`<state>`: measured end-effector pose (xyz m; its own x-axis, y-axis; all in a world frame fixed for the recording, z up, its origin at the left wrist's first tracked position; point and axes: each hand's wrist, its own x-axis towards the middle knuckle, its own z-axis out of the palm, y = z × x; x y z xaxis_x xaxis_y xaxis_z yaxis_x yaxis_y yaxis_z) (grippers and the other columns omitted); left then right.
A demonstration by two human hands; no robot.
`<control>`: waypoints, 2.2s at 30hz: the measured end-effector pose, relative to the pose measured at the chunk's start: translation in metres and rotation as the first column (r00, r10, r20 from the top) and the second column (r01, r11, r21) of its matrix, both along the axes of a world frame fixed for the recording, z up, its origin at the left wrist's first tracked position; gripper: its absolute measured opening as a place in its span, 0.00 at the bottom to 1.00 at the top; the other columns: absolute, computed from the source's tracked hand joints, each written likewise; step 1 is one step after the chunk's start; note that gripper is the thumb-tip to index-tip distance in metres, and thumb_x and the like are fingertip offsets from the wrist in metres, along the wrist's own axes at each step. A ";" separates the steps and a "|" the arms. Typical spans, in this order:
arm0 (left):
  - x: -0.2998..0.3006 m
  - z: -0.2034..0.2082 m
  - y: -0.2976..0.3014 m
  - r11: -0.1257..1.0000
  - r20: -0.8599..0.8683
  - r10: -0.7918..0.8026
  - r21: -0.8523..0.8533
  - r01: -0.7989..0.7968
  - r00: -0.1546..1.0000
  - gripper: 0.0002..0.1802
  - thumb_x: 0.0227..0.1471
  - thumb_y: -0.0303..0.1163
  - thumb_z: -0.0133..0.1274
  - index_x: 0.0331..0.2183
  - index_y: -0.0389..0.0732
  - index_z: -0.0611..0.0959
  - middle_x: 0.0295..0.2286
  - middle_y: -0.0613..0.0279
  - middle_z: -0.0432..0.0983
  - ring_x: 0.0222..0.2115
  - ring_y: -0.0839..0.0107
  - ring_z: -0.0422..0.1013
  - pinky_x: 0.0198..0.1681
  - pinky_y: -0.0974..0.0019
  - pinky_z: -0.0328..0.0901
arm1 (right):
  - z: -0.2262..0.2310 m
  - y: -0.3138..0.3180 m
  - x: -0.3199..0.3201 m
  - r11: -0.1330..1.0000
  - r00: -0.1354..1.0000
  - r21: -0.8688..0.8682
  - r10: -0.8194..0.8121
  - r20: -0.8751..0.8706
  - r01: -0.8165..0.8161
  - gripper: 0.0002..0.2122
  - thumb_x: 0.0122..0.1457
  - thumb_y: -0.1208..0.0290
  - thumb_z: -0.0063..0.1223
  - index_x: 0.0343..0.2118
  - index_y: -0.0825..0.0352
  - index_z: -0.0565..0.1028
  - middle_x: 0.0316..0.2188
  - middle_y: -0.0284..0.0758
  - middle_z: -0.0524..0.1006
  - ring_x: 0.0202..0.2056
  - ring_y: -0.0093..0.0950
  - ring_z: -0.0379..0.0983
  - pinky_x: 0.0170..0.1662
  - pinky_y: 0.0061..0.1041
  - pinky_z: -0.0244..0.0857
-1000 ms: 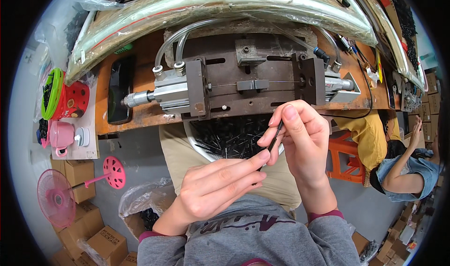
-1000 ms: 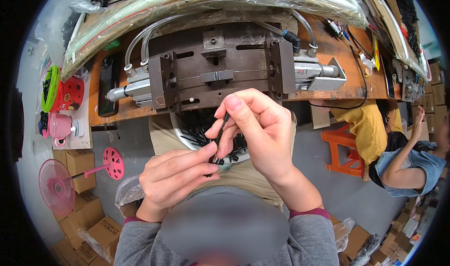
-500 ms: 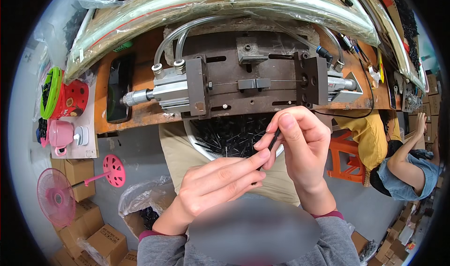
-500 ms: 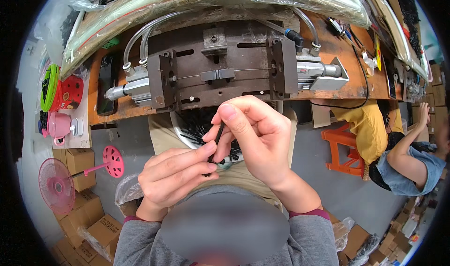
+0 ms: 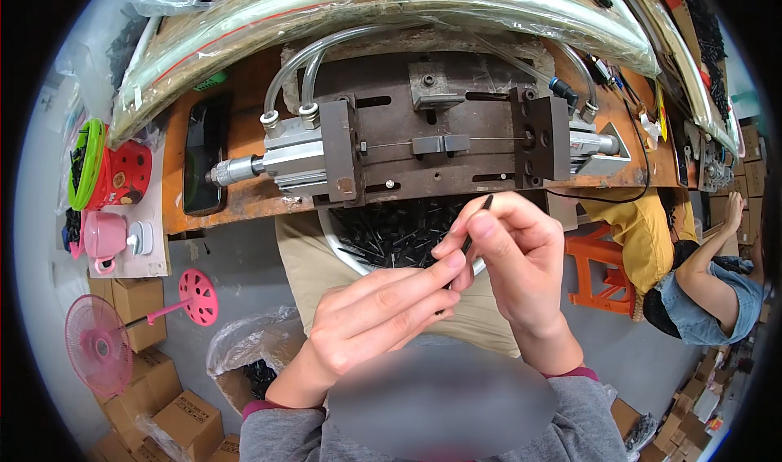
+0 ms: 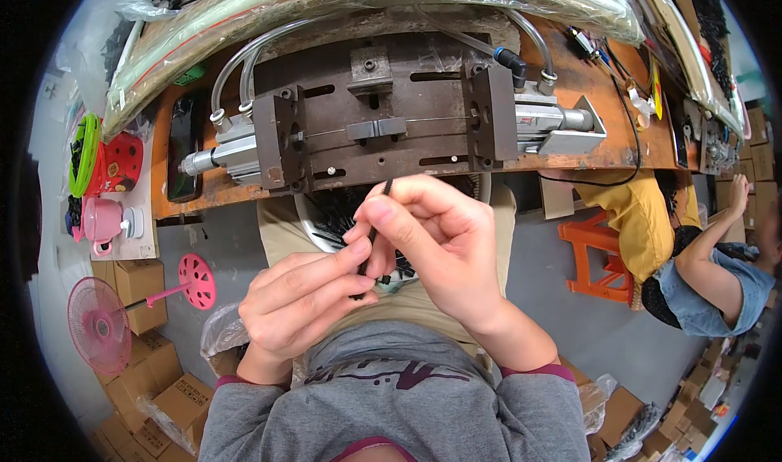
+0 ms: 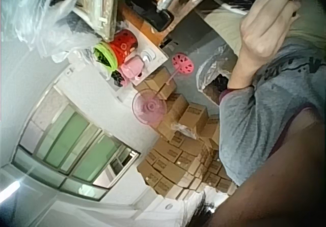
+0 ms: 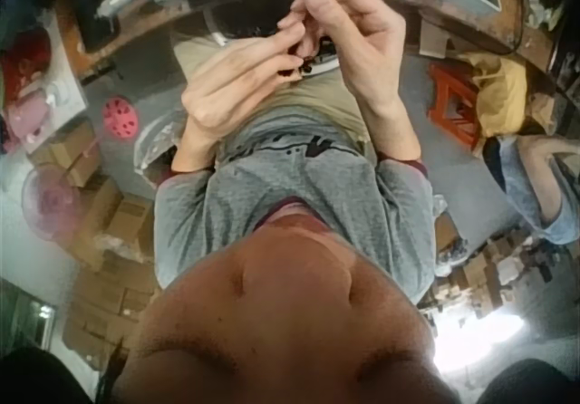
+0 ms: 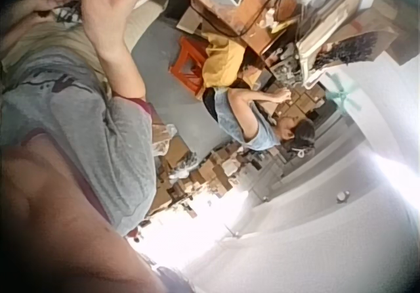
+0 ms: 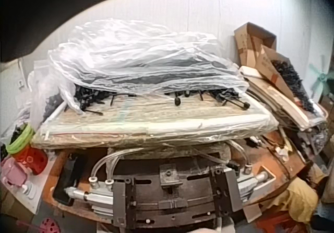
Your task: The recorder uses a machine to assemble black cable components.
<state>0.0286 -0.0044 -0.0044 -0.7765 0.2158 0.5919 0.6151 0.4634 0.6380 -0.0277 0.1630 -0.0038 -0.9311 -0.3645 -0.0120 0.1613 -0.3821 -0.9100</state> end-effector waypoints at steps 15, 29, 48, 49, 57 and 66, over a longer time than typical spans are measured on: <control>-0.045 -0.026 0.016 0.891 -0.098 0.270 -0.350 -0.288 0.958 0.14 0.37 0.27 0.64 0.32 0.36 0.82 0.46 0.53 0.77 0.28 0.66 0.77 0.31 0.69 0.71 | -0.014 0.034 0.006 0.861 0.980 0.485 -0.067 -0.187 0.151 0.06 0.58 0.80 0.54 0.37 0.71 0.80 0.30 0.33 0.78 0.27 0.16 0.73 0.30 0.14 0.67; -0.055 -0.018 0.023 0.835 -0.072 0.291 -0.467 -0.290 0.954 0.13 0.37 0.27 0.65 0.30 0.37 0.81 0.47 0.54 0.76 0.16 0.71 0.73 0.21 0.72 0.67 | 0.046 0.035 -0.062 0.644 0.683 0.475 -0.103 -0.723 0.600 0.05 0.58 0.78 0.54 0.35 0.73 0.79 0.31 0.34 0.81 0.30 0.17 0.75 0.34 0.15 0.66; -0.005 -0.038 -0.007 0.966 0.215 -0.099 -0.215 0.146 0.971 0.12 0.42 0.31 0.64 0.32 0.40 0.82 0.49 0.60 0.75 0.20 0.69 0.74 0.22 0.70 0.70 | 0.151 -0.002 -0.368 -0.162 0.238 0.175 0.623 -0.745 0.971 0.29 0.51 0.74 0.51 0.59 0.69 0.63 0.64 0.47 0.55 0.65 0.41 0.51 0.66 0.33 0.48; 0.002 -0.046 -0.012 0.965 0.242 -0.053 -0.238 0.112 0.969 0.12 0.42 0.31 0.64 0.32 0.40 0.82 0.50 0.60 0.75 0.20 0.69 0.74 0.22 0.70 0.70 | 0.164 -0.018 -0.338 -0.207 0.307 0.227 0.619 -0.723 0.952 0.28 0.50 0.75 0.53 0.58 0.68 0.65 0.63 0.47 0.57 0.64 0.41 0.53 0.65 0.33 0.50; 0.018 -0.091 -0.024 0.938 0.269 0.047 -0.342 0.049 0.962 0.20 0.42 0.36 0.65 0.40 0.42 0.82 0.54 0.60 0.70 0.21 0.70 0.75 0.24 0.70 0.70 | 0.151 -0.006 -0.340 -0.291 0.386 0.351 0.890 -0.241 0.890 0.41 0.42 0.75 0.61 0.64 0.56 0.58 0.65 0.43 0.56 0.61 0.39 0.59 0.61 0.33 0.58; 0.012 -0.077 -0.033 0.949 0.202 0.124 -0.310 -0.057 0.971 0.34 0.39 0.40 0.68 0.50 0.43 0.78 0.51 0.59 0.73 0.21 0.72 0.74 0.24 0.72 0.69 | 0.125 -0.033 -0.407 -0.358 0.634 0.594 0.687 -0.354 0.720 0.44 0.34 0.76 0.70 0.61 0.58 0.63 0.53 0.45 0.71 0.56 0.43 0.65 0.58 0.37 0.62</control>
